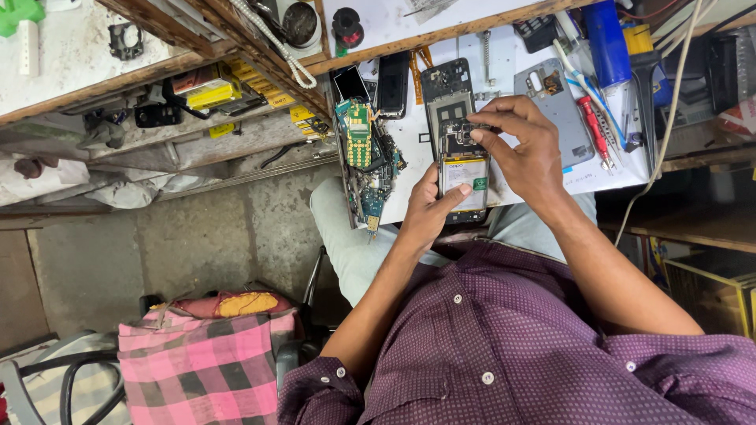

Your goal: The person pries open the back cover of a smartphone using a small prying tool, then applies a strip of tape to the device. They press the phone's buttons and power it on, then open the phone and remove the battery from inside the device.

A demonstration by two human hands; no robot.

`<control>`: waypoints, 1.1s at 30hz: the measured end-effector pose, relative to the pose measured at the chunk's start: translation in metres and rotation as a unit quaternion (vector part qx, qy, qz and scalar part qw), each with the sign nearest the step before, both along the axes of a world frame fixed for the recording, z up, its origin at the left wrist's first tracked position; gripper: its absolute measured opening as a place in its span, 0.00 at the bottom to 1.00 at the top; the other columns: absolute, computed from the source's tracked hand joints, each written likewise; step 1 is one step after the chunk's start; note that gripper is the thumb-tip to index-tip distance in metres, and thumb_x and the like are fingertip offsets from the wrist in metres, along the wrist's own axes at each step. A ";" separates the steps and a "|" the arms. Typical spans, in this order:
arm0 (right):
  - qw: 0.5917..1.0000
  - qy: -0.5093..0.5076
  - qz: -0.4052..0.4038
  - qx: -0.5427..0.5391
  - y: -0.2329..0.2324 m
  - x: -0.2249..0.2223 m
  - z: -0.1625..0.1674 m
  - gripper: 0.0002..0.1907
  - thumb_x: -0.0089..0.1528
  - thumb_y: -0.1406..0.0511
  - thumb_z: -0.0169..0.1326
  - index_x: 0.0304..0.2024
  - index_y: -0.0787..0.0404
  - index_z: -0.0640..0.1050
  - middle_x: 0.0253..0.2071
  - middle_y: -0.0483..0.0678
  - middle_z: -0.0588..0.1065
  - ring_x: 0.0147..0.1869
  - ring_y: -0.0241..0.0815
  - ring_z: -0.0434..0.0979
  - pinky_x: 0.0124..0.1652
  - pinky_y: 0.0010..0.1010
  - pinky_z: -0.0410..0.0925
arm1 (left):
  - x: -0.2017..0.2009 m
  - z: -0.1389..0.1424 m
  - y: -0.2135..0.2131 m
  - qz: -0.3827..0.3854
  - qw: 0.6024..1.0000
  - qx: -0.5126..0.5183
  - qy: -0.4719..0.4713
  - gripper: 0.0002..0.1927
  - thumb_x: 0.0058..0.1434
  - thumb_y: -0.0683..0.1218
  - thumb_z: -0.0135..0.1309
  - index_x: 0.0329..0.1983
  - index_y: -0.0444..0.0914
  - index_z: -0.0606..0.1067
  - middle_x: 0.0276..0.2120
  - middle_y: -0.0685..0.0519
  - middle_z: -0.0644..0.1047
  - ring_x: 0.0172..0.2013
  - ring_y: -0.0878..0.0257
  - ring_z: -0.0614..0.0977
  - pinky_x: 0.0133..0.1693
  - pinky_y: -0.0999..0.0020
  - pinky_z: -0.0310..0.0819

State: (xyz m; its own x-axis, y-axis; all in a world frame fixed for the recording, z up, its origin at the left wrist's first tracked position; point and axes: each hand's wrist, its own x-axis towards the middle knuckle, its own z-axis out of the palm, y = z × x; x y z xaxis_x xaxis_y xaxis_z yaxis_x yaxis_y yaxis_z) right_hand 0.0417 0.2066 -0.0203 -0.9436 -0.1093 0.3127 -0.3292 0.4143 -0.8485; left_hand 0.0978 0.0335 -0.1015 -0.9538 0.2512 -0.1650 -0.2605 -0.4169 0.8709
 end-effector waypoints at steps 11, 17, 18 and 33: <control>1.000 -0.008 0.010 -0.001 0.001 -0.001 -0.006 0.14 0.64 0.72 0.63 0.52 0.59 0.84 0.51 0.51 0.76 0.55 0.45 0.78 0.54 0.33 0.71 | 0.003 0.001 0.001 -0.011 1.000 0.014 -0.008 0.22 0.69 0.37 0.54 0.66 0.32 0.67 0.53 0.48 0.79 0.51 0.65 0.80 0.55 0.65 0.76; 0.997 0.027 -0.038 -0.063 0.005 0.002 -0.006 0.14 0.68 0.74 0.59 0.56 0.63 0.80 0.56 0.52 0.75 0.57 0.39 0.78 0.50 0.27 0.73 | 0.003 0.002 0.001 -0.003 1.000 0.024 -0.014 0.22 0.69 0.37 0.54 0.65 0.33 0.68 0.54 0.48 0.79 0.52 0.64 0.80 0.56 0.65 0.76; 0.996 0.030 -0.052 -0.065 0.006 0.004 -0.006 0.13 0.70 0.74 0.58 0.57 0.63 0.80 0.55 0.51 0.76 0.56 0.37 0.78 0.50 0.26 0.73 | 0.004 0.002 0.000 0.000 1.000 0.025 -0.013 0.21 0.69 0.37 0.54 0.65 0.33 0.68 0.54 0.48 0.79 0.53 0.64 0.80 0.57 0.65 0.76; 0.999 0.029 -0.015 0.025 0.001 0.033 -0.012 0.10 0.65 0.73 0.63 0.49 0.64 0.83 0.45 0.52 0.77 0.45 0.42 0.80 0.43 0.28 0.73 | 0.007 0.003 0.002 0.029 0.999 0.039 0.008 0.21 0.70 0.39 0.53 0.66 0.33 0.68 0.56 0.51 0.77 0.56 0.67 0.77 0.60 0.69 0.71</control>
